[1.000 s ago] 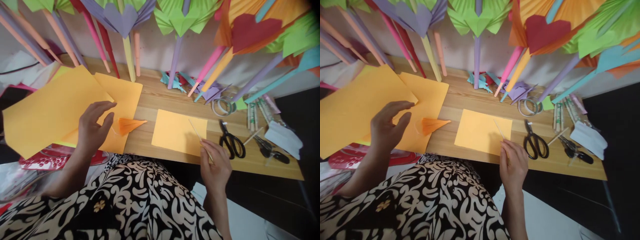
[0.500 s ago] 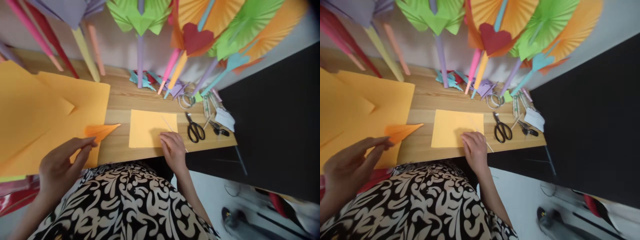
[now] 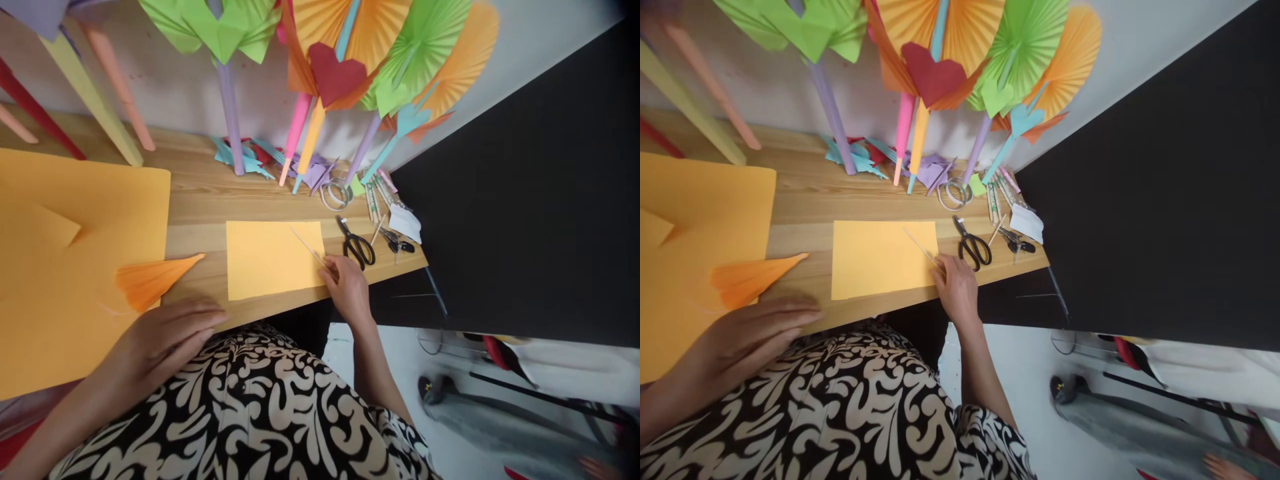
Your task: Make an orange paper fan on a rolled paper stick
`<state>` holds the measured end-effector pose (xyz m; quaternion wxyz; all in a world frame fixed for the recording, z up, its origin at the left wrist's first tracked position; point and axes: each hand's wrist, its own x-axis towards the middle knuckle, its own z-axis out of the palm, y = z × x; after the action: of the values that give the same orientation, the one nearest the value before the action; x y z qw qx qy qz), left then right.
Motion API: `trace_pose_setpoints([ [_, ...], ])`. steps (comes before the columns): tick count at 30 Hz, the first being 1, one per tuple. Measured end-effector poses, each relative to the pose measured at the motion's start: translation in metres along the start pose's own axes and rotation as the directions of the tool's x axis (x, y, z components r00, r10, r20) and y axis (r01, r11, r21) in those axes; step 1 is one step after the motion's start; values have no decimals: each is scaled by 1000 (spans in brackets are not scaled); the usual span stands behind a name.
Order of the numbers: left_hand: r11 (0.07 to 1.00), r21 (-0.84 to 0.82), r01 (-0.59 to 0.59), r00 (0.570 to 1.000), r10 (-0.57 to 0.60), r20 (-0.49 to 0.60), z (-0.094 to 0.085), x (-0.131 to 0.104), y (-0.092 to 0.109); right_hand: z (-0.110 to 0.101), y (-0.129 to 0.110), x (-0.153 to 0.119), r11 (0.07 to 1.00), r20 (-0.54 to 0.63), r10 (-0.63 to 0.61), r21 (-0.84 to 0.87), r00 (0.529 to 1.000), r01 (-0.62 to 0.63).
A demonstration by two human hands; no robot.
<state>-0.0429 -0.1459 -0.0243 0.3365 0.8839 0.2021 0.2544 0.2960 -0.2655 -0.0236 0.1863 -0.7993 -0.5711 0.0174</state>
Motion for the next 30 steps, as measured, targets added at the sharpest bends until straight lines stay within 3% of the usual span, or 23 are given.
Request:
trace_pose_setpoints([
  [6, 987, 104, -120, 990, 111, 85, 26, 26, -18, 12, -1, 1, 999, -23, 33, 27, 999, -32],
  [11, 977, 142, -161, 986, 153, 66, 39, 29, -32, 11, 4, 6, 999, -17, 39, 35, 999, -38],
  [19, 978, 128, -162, 986, 155, 63, 41, 29, -38, 6, 19, 17, 995, -67, 90, 40, 994, -88],
  [30, 987, 99, -126, 992, 124, 18, 44, 32, -30, -30, 59, 55, 996, -179, 88, 14, 980, -86],
])
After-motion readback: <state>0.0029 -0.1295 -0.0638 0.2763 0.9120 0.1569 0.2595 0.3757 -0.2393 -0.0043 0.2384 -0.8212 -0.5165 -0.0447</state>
